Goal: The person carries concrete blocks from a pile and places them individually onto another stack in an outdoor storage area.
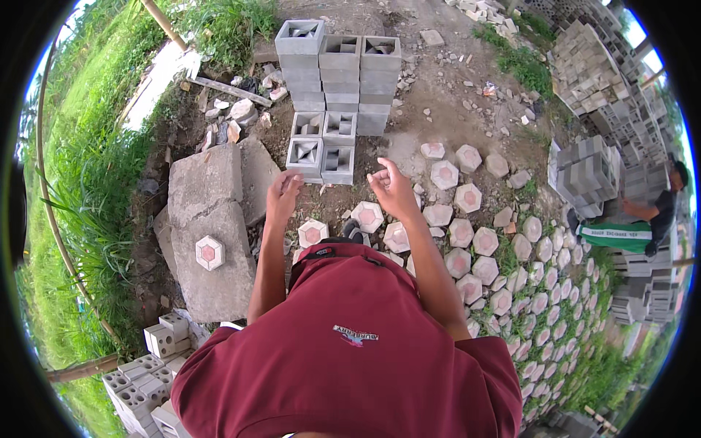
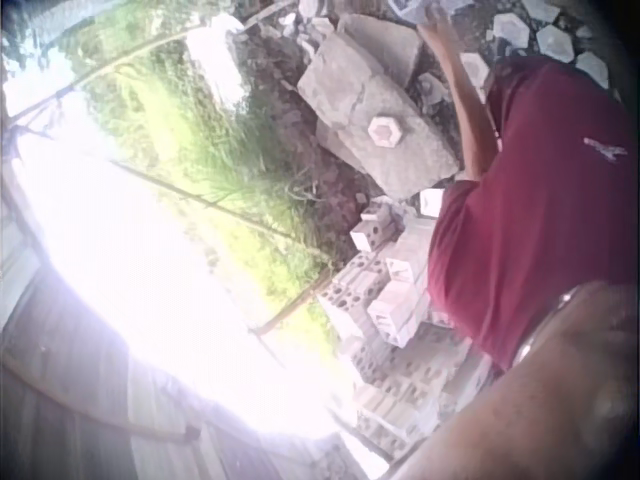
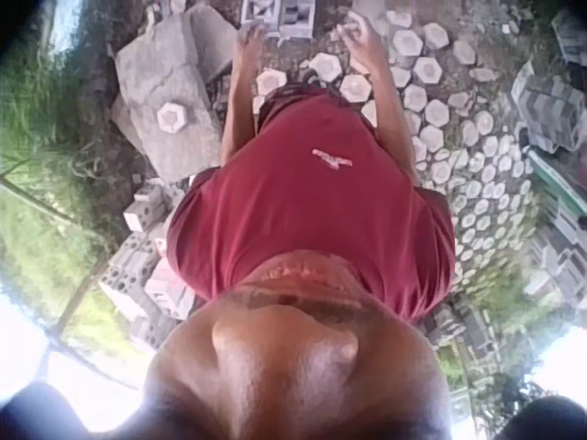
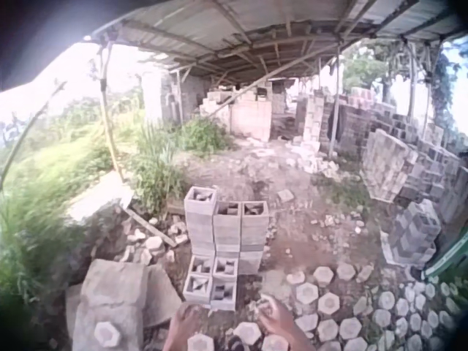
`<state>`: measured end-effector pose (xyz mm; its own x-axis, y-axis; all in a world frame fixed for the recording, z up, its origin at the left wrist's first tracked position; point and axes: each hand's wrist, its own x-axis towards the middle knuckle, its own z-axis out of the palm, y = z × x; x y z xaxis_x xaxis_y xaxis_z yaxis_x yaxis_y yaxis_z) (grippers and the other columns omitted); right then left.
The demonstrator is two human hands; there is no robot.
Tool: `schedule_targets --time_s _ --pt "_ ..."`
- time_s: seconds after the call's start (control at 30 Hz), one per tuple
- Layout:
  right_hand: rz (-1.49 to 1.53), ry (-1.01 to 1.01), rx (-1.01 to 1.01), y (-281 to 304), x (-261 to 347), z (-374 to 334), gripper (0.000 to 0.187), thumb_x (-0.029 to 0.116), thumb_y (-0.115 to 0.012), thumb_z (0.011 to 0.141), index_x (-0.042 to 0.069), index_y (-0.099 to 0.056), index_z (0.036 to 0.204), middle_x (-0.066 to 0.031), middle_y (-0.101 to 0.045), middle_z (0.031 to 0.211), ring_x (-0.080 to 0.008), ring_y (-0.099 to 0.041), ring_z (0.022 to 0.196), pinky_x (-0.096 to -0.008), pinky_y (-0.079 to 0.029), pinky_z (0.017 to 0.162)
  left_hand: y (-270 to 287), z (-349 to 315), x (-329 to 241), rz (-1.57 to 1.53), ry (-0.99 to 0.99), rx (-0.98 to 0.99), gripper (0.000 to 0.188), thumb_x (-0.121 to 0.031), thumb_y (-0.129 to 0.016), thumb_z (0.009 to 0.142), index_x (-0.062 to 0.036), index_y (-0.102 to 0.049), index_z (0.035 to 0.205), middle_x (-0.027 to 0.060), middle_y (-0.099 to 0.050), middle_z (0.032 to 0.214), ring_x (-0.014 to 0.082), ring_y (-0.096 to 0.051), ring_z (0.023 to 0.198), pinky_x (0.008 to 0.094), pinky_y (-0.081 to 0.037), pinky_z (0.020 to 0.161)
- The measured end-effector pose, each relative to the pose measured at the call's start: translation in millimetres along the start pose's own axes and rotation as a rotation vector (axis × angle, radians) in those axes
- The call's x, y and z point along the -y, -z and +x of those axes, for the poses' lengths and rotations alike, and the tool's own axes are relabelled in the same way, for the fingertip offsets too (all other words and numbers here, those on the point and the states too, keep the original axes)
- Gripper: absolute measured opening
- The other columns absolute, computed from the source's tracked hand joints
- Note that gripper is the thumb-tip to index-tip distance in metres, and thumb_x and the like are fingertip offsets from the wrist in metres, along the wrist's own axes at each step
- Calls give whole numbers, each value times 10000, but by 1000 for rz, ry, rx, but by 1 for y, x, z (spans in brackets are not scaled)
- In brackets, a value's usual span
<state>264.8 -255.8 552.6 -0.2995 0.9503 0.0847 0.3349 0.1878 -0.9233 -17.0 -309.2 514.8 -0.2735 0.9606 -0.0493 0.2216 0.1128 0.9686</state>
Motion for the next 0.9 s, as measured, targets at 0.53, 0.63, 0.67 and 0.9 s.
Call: schedule_targets --time_s 0.53,0.63,0.67,0.9 --pt "176 40 203 15 -59 370 522 243 -661 905 -18 -457 1309 -79 -668 899 -118 -636 816 -276 -498 745 -32 271 -42 -196 68 -224 346 -276 -559 969 -47 -593 1226 71 -669 1119 166 -613 1064 326 -478 866" --pt "136 78 243 18 -85 455 527 251 -668 895 -26 -463 1294 -83 -671 894 -120 -635 806 -282 -498 743 -50 324 -35 -197 182 -264 385 -317 -551 969 -43 -585 1236 67 -659 1143 168 -589 1109 348 -462 896" --pt "137 91 262 19 -92 485 530 254 -670 893 -29 -464 1291 -84 -672 893 -122 -636 803 -284 -499 746 -56 346 -36 -213 213 -294 394 -329 -547 967 -43 -584 1236 65 -654 1151 166 -577 1122 353 -452 903" --pt "1 181 434 -5 -144 691 684 400 -701 847 -38 -448 1308 -129 -665 943 -186 -642 852 -327 -509 787 -79 534 31 -284 320 -572 514 -411 -585 915 -49 -541 1277 98 -595 1215 213 -517 1176 422 -417 919"
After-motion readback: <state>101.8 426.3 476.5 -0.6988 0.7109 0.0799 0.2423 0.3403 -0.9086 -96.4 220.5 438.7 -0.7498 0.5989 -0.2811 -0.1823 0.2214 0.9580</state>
